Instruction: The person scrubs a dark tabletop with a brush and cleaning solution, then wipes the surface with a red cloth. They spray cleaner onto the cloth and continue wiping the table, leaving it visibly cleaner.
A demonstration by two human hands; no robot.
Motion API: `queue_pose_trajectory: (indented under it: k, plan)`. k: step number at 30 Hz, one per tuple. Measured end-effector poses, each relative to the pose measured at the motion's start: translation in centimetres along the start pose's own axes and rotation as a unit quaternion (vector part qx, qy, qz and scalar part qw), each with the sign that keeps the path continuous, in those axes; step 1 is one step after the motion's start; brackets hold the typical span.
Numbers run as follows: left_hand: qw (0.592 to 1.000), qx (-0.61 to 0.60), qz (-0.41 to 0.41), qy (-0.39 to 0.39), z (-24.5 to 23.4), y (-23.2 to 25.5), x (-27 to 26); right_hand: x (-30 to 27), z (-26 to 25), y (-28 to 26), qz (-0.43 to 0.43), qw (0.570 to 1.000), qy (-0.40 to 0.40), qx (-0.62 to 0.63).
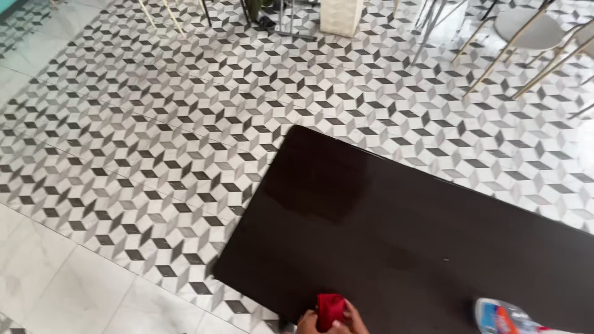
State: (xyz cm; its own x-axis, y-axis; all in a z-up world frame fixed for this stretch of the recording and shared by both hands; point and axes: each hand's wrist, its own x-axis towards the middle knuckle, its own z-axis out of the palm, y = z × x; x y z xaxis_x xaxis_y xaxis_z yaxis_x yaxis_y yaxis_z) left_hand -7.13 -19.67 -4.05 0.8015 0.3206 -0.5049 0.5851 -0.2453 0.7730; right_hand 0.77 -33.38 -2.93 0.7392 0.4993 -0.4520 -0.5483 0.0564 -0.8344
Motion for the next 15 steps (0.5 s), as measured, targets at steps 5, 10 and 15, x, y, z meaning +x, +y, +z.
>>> queue_pose_trajectory:
  k: [5, 10, 15]
  plan:
    - [0.912, 0.269, 0.146, 0.274, 8.4, 3.2, -3.4, -3.7, -5.1, -0.4, 0.049, 0.998, 0.008, 0.042]
    - [0.914, 0.082, 0.341, 0.203, 5.6, 5.5, -6.0, -7.9, -10.9, -1.9, 0.088, 0.991, -0.002, 0.102]
    - [0.943, 0.009, 0.224, 0.245, -2.5, 11.7, -7.2, -6.9, -14.8, -4.7, 0.08, 0.993, -0.013, 0.088]
